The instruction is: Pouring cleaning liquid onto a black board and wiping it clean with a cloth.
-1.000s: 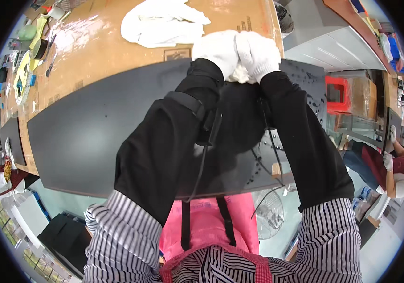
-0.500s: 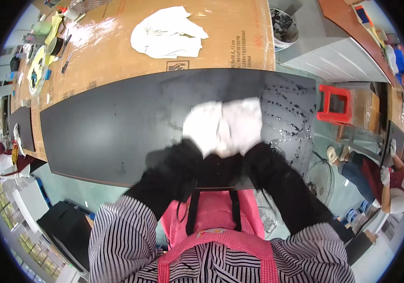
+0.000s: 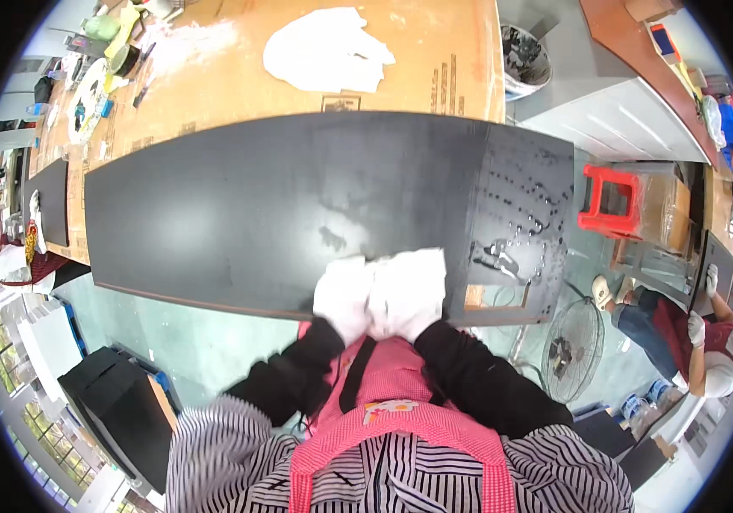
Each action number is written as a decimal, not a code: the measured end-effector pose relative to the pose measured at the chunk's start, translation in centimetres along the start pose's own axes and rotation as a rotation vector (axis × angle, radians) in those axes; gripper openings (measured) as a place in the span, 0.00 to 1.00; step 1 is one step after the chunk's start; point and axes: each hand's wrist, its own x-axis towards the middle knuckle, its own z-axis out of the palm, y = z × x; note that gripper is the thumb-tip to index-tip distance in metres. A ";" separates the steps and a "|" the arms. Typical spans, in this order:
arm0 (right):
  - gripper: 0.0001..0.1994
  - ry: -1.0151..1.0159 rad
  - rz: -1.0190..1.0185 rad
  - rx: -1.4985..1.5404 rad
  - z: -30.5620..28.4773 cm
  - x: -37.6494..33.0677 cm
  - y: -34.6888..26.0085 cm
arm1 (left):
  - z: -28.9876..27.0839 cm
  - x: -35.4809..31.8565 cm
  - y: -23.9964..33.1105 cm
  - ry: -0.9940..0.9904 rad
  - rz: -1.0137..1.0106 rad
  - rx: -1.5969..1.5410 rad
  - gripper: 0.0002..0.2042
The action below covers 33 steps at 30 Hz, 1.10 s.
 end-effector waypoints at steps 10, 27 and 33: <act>0.17 0.156 0.183 -0.156 1.0 17.6 8.5 | -6.0 22.1 -4.0 0.102 0.080 0.008 0.19; 0.17 0.013 0.060 -0.197 5.8 -0.4 8.1 | 0.7 7.1 -0.1 0.318 0.330 -0.129 0.14; 0.19 0.417 -0.048 -0.227 -2.4 19.1 14.5 | -5.5 26.5 -1.0 0.235 0.189 0.052 0.11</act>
